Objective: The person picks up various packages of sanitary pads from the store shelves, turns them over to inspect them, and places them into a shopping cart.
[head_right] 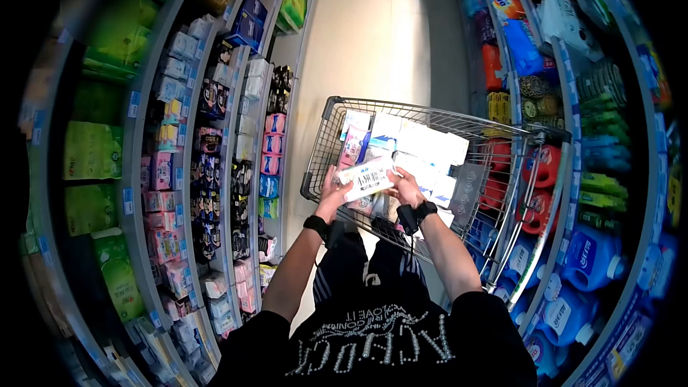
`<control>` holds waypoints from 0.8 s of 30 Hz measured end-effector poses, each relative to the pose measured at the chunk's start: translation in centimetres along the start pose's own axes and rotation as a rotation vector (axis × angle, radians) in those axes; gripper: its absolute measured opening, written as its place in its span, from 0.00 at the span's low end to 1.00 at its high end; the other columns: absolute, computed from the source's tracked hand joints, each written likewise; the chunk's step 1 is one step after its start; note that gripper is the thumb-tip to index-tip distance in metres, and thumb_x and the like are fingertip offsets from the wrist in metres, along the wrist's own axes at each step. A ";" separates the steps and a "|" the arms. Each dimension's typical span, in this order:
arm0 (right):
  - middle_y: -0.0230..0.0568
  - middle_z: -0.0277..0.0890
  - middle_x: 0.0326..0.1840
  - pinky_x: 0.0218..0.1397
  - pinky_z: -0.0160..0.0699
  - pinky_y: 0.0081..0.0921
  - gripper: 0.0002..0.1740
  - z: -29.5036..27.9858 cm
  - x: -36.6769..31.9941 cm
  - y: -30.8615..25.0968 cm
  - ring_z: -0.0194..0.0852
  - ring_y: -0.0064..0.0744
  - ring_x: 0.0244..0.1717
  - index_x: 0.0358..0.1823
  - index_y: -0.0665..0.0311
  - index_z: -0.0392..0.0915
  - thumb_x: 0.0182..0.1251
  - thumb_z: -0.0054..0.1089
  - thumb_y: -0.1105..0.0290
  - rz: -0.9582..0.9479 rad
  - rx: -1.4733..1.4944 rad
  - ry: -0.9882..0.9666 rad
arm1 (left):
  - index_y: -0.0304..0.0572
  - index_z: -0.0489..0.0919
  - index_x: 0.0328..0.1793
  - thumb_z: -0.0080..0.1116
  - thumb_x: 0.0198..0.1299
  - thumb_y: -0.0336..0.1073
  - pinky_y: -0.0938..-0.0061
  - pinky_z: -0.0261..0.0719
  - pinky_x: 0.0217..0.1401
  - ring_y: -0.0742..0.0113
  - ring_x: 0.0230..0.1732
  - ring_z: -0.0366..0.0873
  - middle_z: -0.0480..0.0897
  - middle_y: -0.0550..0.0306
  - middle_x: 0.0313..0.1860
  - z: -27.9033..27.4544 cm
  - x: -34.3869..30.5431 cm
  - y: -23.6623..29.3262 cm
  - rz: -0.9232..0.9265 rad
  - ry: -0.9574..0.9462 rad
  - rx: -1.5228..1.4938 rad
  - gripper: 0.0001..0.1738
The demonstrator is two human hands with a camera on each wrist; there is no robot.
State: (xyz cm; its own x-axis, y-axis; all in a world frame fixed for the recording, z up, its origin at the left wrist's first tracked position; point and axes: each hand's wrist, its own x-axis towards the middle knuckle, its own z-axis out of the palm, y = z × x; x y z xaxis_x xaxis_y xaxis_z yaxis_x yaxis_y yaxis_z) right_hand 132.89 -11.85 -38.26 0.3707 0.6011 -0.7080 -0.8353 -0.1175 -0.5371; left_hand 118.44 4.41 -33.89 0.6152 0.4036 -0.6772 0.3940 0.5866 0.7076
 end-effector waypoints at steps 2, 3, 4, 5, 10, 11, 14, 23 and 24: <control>0.40 0.74 0.44 0.45 0.76 0.34 0.21 -0.4 1.3 1.8 0.74 0.34 0.42 0.55 0.61 0.66 0.63 0.54 0.61 0.048 -0.084 0.039 | 0.48 0.47 0.70 0.58 0.54 0.29 0.67 0.73 0.51 0.62 0.53 0.71 0.72 0.49 0.54 -1.8 2.8 -4.7 0.149 0.039 -0.050 0.41; 0.40 0.74 0.44 0.45 0.76 0.34 0.21 -0.6 2.2 2.6 0.74 0.34 0.42 0.55 0.61 0.66 0.63 0.54 0.61 0.074 -0.084 0.044 | 0.46 0.50 0.69 0.59 0.54 0.28 0.67 0.74 0.51 0.62 0.53 0.72 0.71 0.48 0.55 -2.3 3.0 -5.5 0.124 0.059 -0.052 0.39; 0.40 0.74 0.44 0.45 0.76 0.34 0.23 -0.8 3.3 3.4 0.74 0.34 0.42 0.56 0.62 0.65 0.63 0.54 0.61 0.072 -0.131 0.038 | 0.45 0.55 0.65 0.59 0.53 0.28 0.68 0.74 0.50 0.62 0.53 0.72 0.72 0.49 0.54 -2.8 3.0 -6.2 0.033 0.094 -0.098 0.35; 0.41 0.73 0.45 0.45 0.76 0.34 0.24 -1.1 4.4 4.0 0.74 0.34 0.41 0.57 0.63 0.64 0.63 0.55 0.60 0.070 -0.181 0.031 | 0.45 0.55 0.65 0.59 0.53 0.28 0.68 0.74 0.50 0.62 0.53 0.72 0.72 0.49 0.54 -3.6 3.5 -7.0 0.011 0.107 -0.109 0.35; 0.43 0.73 0.43 0.43 0.73 0.26 0.22 1.3 12.4 3.8 0.72 0.30 0.41 0.55 0.67 0.67 0.62 0.55 0.64 -0.149 -0.625 -0.161 | 0.38 0.60 0.58 0.60 0.50 0.27 0.75 0.74 0.42 0.67 0.43 0.74 0.74 0.52 0.46 -7.0 6.1 -9.2 -0.108 0.359 -0.108 0.30; 0.42 0.73 0.43 0.45 0.71 0.26 0.21 2.2 14.6 3.9 0.71 0.30 0.41 0.53 0.67 0.68 0.61 0.55 0.65 -0.222 -0.716 -0.190 | 0.40 0.59 0.59 0.60 0.49 0.27 0.72 0.75 0.42 0.65 0.44 0.74 0.73 0.53 0.47 -7.7 7.1 -9.4 -0.117 0.383 -0.092 0.31; 0.44 0.74 0.40 0.44 0.69 0.26 0.17 5.3 17.7 3.8 0.70 0.31 0.40 0.47 0.68 0.72 0.59 0.57 0.67 -0.502 -0.774 -0.248 | 0.35 0.63 0.59 0.59 0.48 0.26 0.76 0.73 0.40 0.68 0.40 0.74 0.75 0.52 0.44 -8.7 8.8 -9.5 -0.016 0.485 0.209 0.30; 0.48 0.77 0.38 0.39 0.73 0.27 0.14 3.0 19.0 8.3 0.76 0.36 0.33 0.43 0.68 0.75 0.52 0.57 0.76 -0.462 -0.898 -0.138 | 0.29 0.75 0.48 0.57 0.45 0.30 0.77 0.70 0.39 0.69 0.35 0.75 0.79 0.53 0.37 -7.9 9.8 -8.4 -0.143 0.398 0.263 0.21; 0.50 0.77 0.41 0.39 0.74 0.26 0.14 2.9 18.7 8.2 0.78 0.38 0.35 0.42 0.69 0.75 0.50 0.56 0.79 -0.491 -0.943 -0.130 | 0.27 0.77 0.43 0.57 0.46 0.31 0.76 0.70 0.37 0.69 0.33 0.74 0.79 0.53 0.33 -8.0 9.9 -8.2 -0.157 0.379 0.309 0.18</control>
State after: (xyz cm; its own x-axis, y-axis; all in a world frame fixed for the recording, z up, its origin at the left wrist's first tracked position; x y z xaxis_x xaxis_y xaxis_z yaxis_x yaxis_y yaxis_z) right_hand 131.80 0.76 -54.56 0.4879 0.8220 -0.2936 0.0651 -0.3697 -0.9269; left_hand 115.83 9.17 -48.03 0.2641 0.5868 -0.7655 0.6806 0.4490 0.5790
